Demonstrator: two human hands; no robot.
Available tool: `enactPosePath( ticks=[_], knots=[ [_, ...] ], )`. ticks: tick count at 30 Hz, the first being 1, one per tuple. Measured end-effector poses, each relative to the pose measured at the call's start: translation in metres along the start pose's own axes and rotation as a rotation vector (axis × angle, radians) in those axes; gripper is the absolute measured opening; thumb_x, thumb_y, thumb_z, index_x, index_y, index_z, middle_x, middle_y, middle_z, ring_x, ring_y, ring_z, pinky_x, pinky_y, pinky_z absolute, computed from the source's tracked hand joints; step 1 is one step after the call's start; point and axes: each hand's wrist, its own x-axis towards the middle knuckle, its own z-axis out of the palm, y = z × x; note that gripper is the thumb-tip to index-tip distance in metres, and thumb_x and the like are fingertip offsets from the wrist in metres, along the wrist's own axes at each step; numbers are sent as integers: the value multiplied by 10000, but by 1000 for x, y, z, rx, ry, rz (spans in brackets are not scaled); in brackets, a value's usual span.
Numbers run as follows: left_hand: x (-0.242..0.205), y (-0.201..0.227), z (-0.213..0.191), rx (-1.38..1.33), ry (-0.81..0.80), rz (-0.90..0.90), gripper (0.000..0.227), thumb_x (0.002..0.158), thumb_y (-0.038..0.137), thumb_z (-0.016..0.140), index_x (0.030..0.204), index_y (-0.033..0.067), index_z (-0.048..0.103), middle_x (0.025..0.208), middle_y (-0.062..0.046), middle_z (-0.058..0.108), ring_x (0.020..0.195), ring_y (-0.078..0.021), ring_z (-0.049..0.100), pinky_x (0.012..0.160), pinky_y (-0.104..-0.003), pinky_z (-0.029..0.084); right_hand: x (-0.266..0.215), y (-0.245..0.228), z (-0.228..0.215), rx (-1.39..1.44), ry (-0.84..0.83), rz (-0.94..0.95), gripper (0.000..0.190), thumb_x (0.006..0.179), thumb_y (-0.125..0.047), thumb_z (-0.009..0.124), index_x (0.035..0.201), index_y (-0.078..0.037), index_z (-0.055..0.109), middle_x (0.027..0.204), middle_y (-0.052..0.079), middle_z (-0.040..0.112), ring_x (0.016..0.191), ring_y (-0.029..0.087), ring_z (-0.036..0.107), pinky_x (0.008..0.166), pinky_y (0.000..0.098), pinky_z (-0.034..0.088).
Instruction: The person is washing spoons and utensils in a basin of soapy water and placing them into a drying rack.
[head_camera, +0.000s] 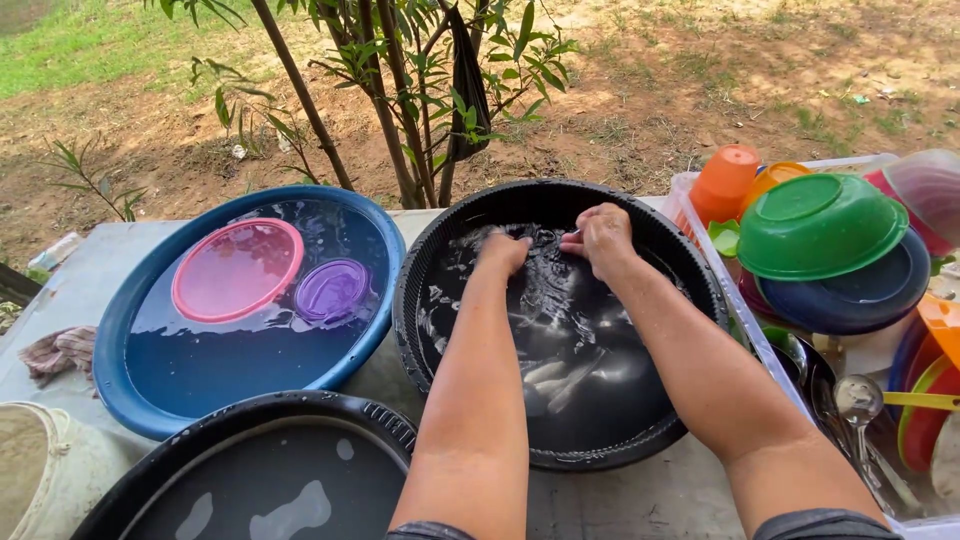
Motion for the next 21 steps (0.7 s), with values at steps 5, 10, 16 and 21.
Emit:
enactPosePath(
  ticks=[5, 10, 16, 21],
  knots=[
    [-16, -4, -12, 243, 120, -22, 285, 954, 270, 651, 997, 8, 752, 928, -192, 743, 868, -346, 752, 710, -426, 626, -1, 7, -10, -94, -241, 129, 96, 832, 22, 604, 820, 101, 659, 709, 275, 572, 654, 484, 720, 636, 623, 665],
    [-56, 22, -25, -67, 71, -140, 432, 999, 252, 522, 1406, 110, 548, 1306, -202, 635, 1254, -375, 621, 1036, -536, 518, -16, -1, -19, -629, -634, 234, 174, 830, -78, 690, 966, 31, 679, 632, 284, 640, 589, 417, 723, 600, 550, 636],
    [-46, 21, -16, 17, 8, 3, 489, 948, 215, 594, 1434, 161, 592, 1321, -262, 641, 1283, -432, 598, 1046, -549, 515, -32, 10, 25, -1661, -1043, -82, 510, 902, -365, 567, 1268, -38, 704, 1197, 272, 723, 1189, 425, 662, 1105, 465, 474],
    [-84, 41, -38, 23, 44, 17, 508, 967, 215, 552, 1458, 84, 573, 1301, -277, 662, 1240, -437, 634, 1016, -605, 516, 17, 65, 12, -1363, -746, -112, 363, 965, -295, 589, 1191, -67, 759, 1052, 229, 768, 1073, 397, 721, 1013, 523, 559]
  ],
)
